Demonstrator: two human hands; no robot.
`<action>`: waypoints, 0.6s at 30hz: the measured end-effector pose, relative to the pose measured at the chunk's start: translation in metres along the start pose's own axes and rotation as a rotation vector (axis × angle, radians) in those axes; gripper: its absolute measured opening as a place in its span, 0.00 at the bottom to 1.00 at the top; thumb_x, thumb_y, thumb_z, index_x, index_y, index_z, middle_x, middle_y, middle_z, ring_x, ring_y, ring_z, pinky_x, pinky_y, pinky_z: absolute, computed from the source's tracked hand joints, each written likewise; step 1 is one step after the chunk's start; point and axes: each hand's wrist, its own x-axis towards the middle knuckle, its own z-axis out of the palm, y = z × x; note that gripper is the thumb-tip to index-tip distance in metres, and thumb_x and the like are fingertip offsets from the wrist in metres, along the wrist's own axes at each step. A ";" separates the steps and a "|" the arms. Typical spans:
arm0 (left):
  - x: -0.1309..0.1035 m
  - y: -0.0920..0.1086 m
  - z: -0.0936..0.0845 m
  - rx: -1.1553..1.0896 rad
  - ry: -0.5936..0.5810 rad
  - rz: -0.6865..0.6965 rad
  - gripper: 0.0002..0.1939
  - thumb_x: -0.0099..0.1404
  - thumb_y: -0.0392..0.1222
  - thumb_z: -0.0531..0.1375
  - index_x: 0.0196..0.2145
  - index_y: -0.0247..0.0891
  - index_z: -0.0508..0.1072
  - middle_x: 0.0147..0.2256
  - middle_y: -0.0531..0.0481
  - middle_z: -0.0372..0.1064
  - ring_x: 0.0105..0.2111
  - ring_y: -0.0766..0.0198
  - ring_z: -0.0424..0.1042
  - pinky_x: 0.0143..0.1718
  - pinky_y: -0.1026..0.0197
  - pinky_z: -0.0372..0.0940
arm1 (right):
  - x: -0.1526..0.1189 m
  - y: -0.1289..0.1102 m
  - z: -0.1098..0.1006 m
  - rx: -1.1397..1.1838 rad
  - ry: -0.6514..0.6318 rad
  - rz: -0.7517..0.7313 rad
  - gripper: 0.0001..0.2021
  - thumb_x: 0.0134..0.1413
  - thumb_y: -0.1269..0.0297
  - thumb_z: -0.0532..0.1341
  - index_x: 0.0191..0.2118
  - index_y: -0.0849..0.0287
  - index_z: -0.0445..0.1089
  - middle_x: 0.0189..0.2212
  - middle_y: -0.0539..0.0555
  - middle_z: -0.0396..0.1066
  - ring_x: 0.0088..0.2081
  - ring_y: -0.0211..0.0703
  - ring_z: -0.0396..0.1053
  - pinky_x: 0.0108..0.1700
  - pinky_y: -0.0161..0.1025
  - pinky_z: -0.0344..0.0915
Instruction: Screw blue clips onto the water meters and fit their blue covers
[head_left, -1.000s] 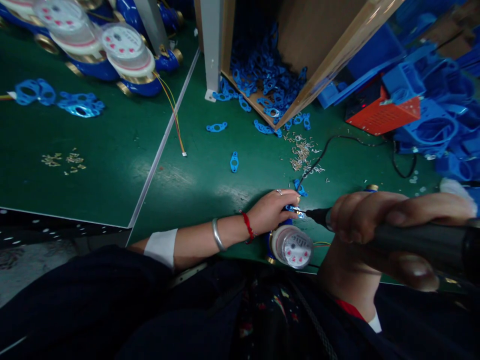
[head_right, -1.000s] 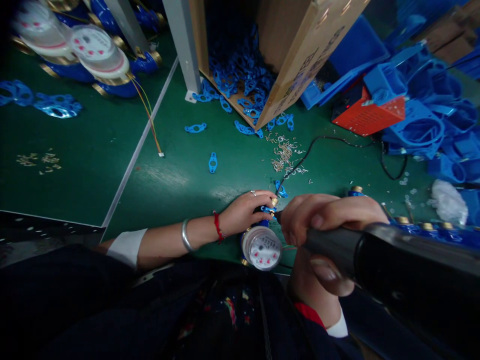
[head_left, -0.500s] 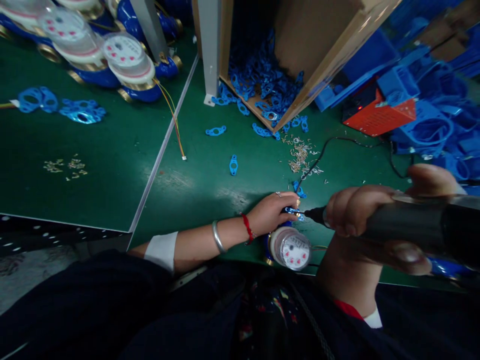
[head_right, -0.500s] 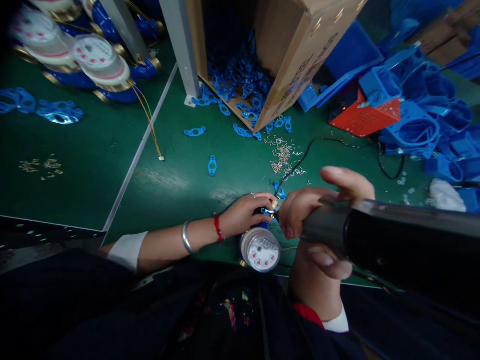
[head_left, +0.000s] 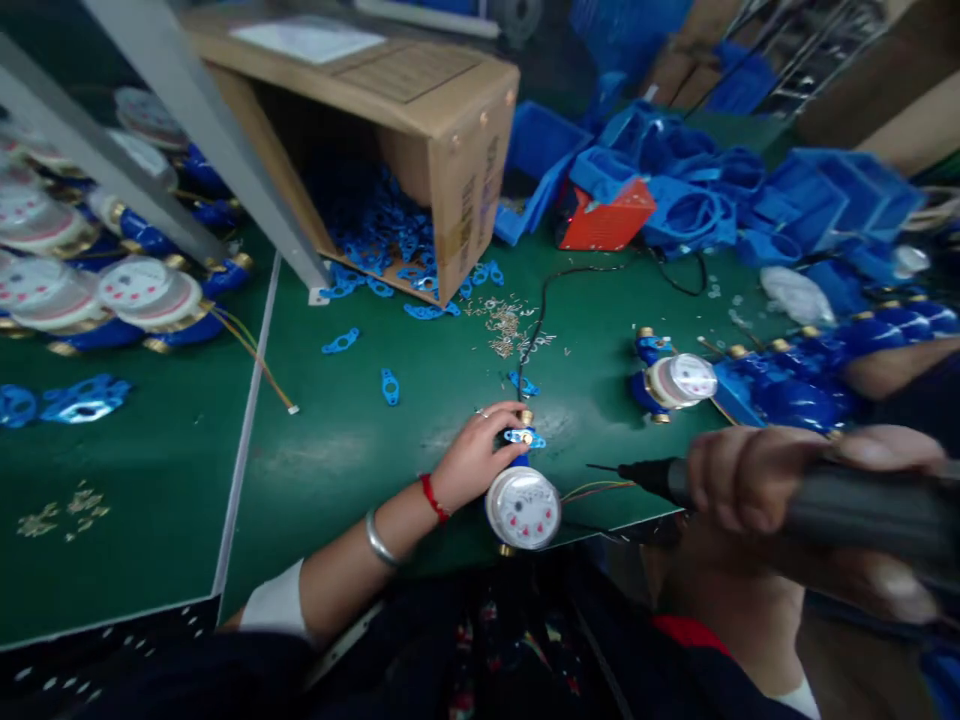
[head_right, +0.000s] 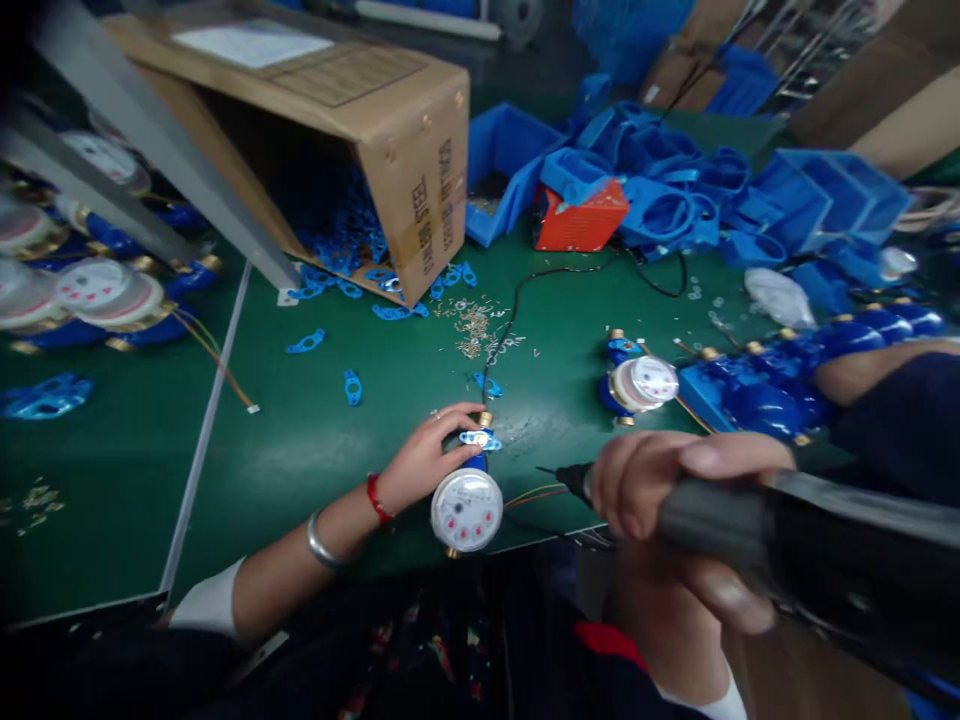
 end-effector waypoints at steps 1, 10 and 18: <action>-0.001 0.008 -0.003 0.036 0.015 -0.009 0.07 0.64 0.39 0.57 0.40 0.38 0.69 0.52 0.44 0.65 0.53 0.59 0.65 0.54 0.48 0.60 | -0.007 0.001 -0.002 -0.018 0.044 -0.050 0.19 0.42 0.53 0.64 0.43 0.50 0.66 0.12 0.43 0.60 0.10 0.36 0.56 0.11 0.35 0.58; -0.029 0.066 -0.005 0.637 -0.339 0.607 0.26 0.61 0.47 0.60 0.56 0.37 0.63 0.52 0.40 0.65 0.52 0.52 0.65 0.50 0.49 0.67 | -0.071 0.022 -0.021 -0.115 0.390 0.175 0.20 0.48 0.64 0.62 0.48 0.52 0.60 0.24 0.47 0.66 0.25 0.40 0.65 0.28 0.40 0.64; 0.028 0.085 0.005 0.762 -0.186 0.682 0.19 0.65 0.39 0.56 0.53 0.36 0.66 0.50 0.40 0.64 0.51 0.55 0.63 0.50 0.52 0.66 | -0.082 0.008 -0.037 -0.062 0.375 0.242 0.19 0.49 0.63 0.62 0.47 0.50 0.58 0.26 0.47 0.65 0.26 0.40 0.64 0.30 0.42 0.63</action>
